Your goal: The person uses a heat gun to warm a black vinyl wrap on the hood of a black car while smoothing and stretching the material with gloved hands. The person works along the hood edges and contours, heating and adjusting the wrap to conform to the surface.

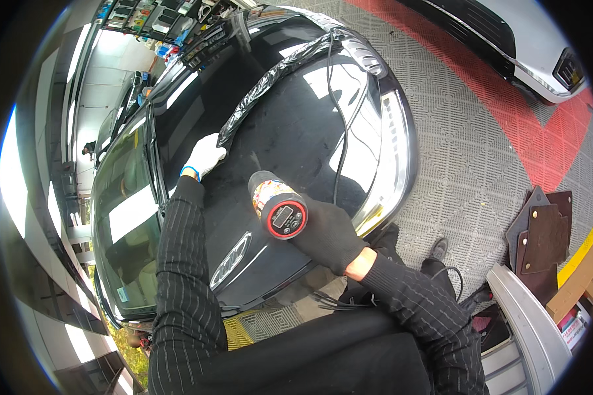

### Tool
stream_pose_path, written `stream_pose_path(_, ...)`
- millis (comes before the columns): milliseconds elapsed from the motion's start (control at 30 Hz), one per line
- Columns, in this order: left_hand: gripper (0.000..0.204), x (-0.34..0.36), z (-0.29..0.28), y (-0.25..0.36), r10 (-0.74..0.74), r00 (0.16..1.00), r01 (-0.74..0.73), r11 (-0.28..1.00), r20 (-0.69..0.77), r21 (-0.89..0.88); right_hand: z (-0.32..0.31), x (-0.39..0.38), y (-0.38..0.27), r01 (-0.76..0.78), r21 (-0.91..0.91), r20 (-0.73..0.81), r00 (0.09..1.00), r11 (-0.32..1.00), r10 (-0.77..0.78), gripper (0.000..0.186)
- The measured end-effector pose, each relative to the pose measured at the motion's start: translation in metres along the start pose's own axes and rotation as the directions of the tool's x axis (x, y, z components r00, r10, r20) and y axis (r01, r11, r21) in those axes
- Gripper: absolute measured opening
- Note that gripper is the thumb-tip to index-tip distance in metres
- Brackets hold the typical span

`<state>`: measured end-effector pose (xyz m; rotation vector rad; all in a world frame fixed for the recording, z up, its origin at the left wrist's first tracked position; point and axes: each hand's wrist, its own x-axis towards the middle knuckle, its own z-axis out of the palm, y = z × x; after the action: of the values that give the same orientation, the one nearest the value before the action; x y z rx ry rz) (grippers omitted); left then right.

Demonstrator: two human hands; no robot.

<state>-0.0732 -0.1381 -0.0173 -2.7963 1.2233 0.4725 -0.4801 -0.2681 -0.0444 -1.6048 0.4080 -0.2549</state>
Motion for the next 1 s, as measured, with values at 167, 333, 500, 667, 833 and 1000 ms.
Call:
stream_pose_path(167, 0.041, 0.000, -0.002, 0.007, -0.042, 0.999, 0.041, 0.998, 0.031, 0.051, -0.009, 0.002, -0.005, 0.002, -0.018, 0.033, 0.999, 1.000, -0.002, 0.036)
stream_pose_path(333, 0.067, 0.014, -0.007, 0.005, -0.065, 0.992, 0.083, 0.980, 0.106, -0.179, -0.023, 0.008, -0.018, -0.028, -0.100, 0.079, 0.996, 0.995, 0.036, 0.040)
stream_pose_path(500, 0.046, 0.040, -0.015, 0.003, -0.055, 0.979, 0.068, 0.996, 0.195, -0.062, -0.053, 0.011, -0.028, 0.057, -0.107, 0.083, 0.995, 0.993, -0.049, 0.040)
stream_pose_path(667, 0.051, 0.046, 0.004, 0.022, -0.070, 0.997, 0.069, 0.997, 0.036, 0.038, -0.112, 0.011, -0.048, 0.317, -0.533, 0.269, 0.943, 0.785, -0.199, 0.060)
stream_pose_path(833, 0.044, 0.063, 0.011, 0.019, -0.050, 0.998, 0.044, 0.993, 0.045, 0.114, -0.187, -0.013, -0.090, 0.375, -0.911, 0.351, 0.924, 0.174, -0.154, 0.056)
stream_pose_path(1000, 0.042, 0.075, 0.017, 0.003, -0.007, 1.000, 0.006, 1.000, 0.028, 0.030, -0.192, -0.033, -0.086, 0.256, -0.955, 0.214, 0.945, 0.152, -0.247, 0.051)
